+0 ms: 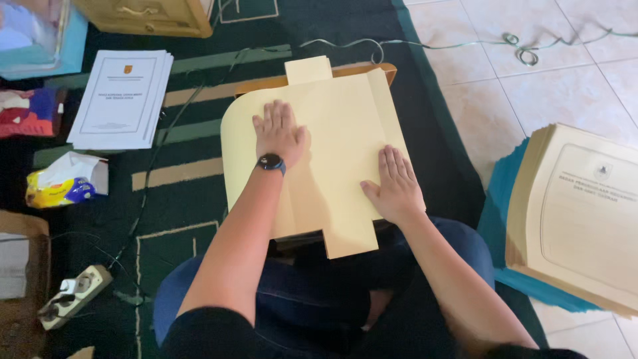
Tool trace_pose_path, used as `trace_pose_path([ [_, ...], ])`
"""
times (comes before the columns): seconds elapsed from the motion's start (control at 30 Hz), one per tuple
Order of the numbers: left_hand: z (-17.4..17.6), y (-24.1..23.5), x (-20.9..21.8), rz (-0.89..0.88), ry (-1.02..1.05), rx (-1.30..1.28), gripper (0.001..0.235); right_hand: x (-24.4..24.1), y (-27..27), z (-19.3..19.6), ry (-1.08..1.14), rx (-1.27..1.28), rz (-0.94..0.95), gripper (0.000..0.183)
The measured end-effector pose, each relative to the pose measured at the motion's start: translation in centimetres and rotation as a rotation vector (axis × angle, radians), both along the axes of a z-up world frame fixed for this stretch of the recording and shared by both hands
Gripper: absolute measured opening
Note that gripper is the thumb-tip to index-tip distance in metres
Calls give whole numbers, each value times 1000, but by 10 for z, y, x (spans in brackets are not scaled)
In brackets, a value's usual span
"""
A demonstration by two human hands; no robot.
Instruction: The person sits on a rug and repeatedly places printed paper sheets into a pre-cut folder template, smoothing the flaps to secure them. The person handles the sheets one at a time from a stack and continues the process for the duration of the clip.
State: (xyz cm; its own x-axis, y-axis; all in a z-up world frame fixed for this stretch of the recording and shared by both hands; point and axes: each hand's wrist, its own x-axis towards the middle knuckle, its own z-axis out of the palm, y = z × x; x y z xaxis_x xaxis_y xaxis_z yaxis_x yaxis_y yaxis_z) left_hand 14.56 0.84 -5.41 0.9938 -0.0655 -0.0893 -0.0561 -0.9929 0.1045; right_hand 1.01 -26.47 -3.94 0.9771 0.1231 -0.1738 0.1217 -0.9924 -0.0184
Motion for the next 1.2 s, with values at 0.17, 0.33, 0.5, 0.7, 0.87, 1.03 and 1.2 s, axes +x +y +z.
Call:
trace_pose_path([
  [0.17, 14, -29, -107, -199, 127, 40, 75, -10, -1, 6, -19, 57, -35, 90],
  [0.33, 47, -55, -185, -368, 235, -57, 72, -5, -17, -16, -204, 210, 53, 80],
  [0.5, 26, -57, -179, -363, 216, -87, 74, -19, -75, -39, -319, 598, -7, 58],
  [0.7, 5, -94, -179, -214, 219, -30, 88, -128, -227, -9, -438, 324, -545, 45],
  [0.87, 15, -104, -185, -188, 196, -36, 94, -179, -293, -16, -129, 28, -827, 65],
  [1.03, -6, -95, -183, -231, 95, -63, 90, -176, -277, -5, -80, 91, -859, 76],
  [1.2, -1, -95, -185, -249, 81, -109, 84, -169, -274, 1, -20, 104, -874, 69],
])
